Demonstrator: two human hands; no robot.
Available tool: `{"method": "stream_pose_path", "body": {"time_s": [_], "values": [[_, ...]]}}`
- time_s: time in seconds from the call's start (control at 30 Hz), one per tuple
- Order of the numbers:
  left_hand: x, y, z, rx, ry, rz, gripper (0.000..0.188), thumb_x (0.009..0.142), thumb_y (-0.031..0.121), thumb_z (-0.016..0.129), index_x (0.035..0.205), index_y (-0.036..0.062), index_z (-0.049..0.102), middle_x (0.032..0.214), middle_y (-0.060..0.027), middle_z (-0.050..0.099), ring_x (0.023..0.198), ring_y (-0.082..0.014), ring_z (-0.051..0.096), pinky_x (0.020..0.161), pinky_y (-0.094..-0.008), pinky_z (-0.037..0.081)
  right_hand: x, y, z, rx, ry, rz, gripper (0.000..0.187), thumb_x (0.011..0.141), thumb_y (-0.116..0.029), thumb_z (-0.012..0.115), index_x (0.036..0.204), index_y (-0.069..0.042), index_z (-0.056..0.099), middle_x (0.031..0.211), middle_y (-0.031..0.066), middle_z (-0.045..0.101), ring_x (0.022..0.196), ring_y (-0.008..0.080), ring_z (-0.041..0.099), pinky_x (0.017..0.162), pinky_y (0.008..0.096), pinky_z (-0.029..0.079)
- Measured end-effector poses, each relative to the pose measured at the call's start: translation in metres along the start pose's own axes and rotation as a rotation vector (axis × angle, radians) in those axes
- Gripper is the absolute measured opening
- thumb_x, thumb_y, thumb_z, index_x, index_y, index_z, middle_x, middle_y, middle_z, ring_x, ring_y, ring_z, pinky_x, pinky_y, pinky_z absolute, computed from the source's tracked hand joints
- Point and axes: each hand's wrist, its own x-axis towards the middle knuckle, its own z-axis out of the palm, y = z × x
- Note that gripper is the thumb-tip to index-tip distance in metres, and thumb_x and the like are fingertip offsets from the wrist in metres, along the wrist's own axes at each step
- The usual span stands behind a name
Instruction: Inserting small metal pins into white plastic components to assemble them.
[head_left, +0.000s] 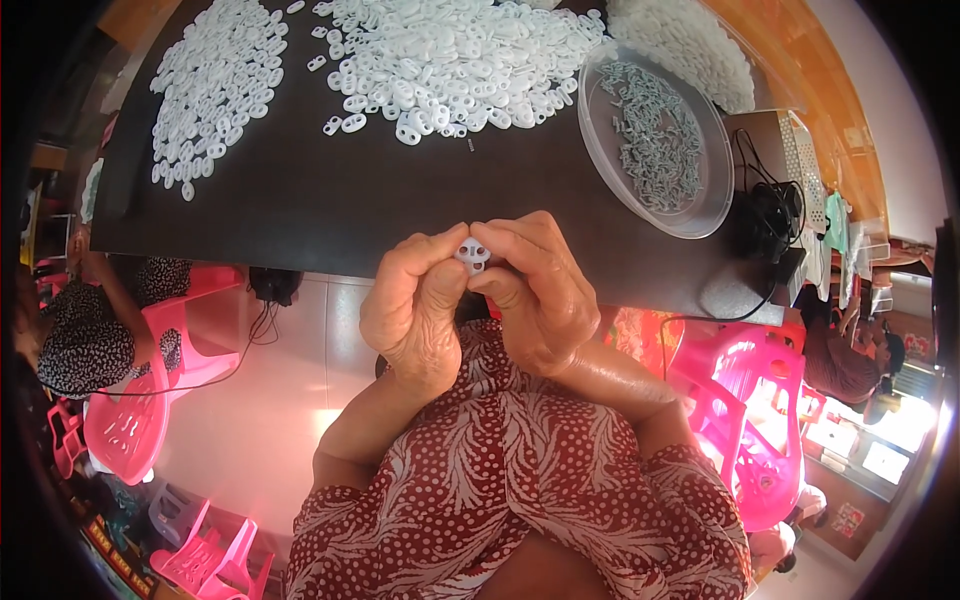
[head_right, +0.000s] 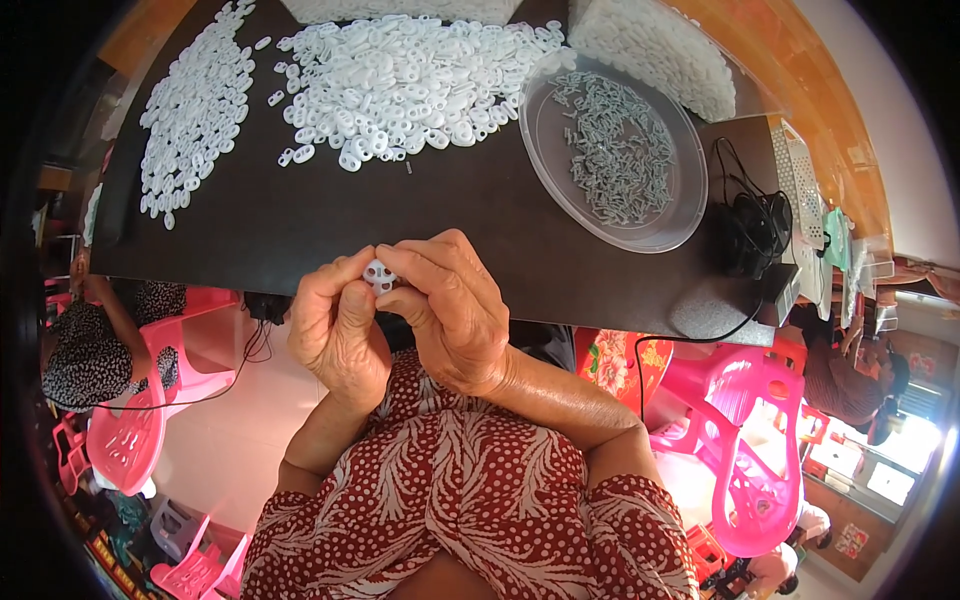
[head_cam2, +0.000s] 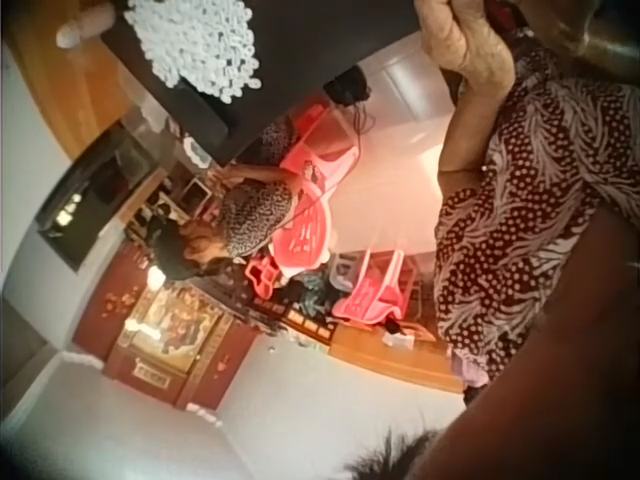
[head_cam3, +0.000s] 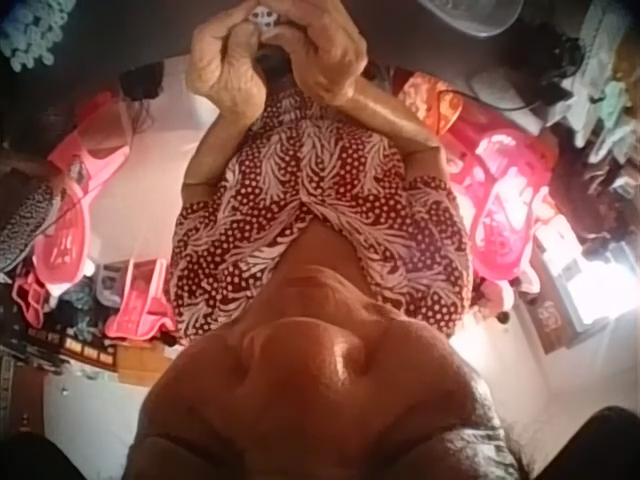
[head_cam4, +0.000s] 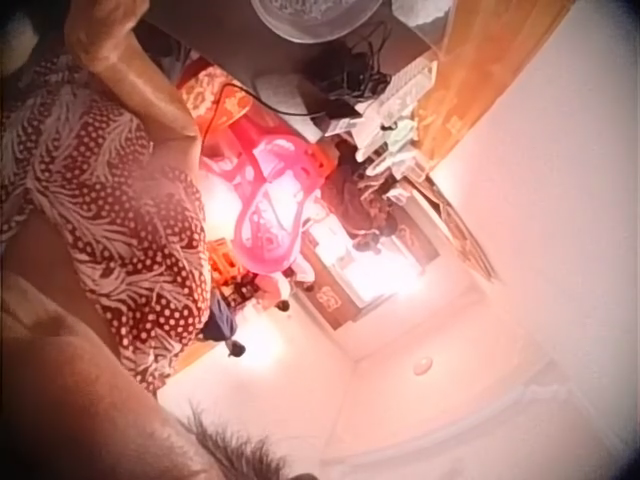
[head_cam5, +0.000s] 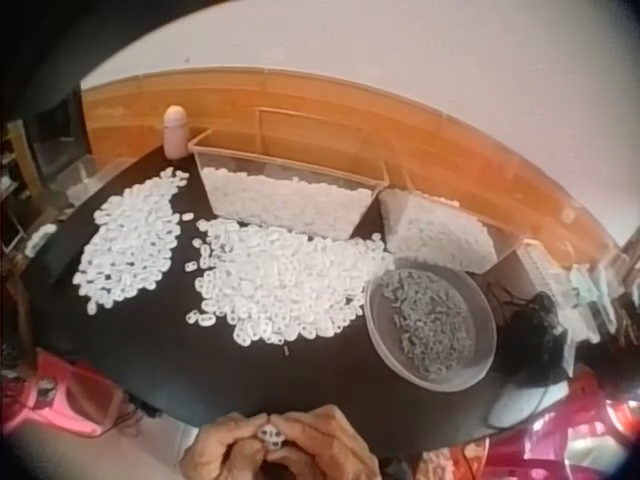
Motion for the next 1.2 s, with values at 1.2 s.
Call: {"method": "stream_pose_path", "body": {"time_s": [1.2], "values": [[0.0, 0.0, -0.006, -0.047, -0.022, -0.096, 0.028, 0.092, 0.012, 0.058, 0.112, -0.0064, 0.059, 0.106, -0.0101, 0.063, 0.089, -0.0117, 0.058, 0.082, -0.0248, 0.047, 0.001, -0.002, 0.001, 0.029, -0.019, 0.093, 0.037, 0.072, 0.001, 0.07, 0.107, 0.005, 0.06, 0.098, 0.0141, 0.061, 0.074, 0.0213, 0.055, 0.062, 0.0284, 0.047]]}}
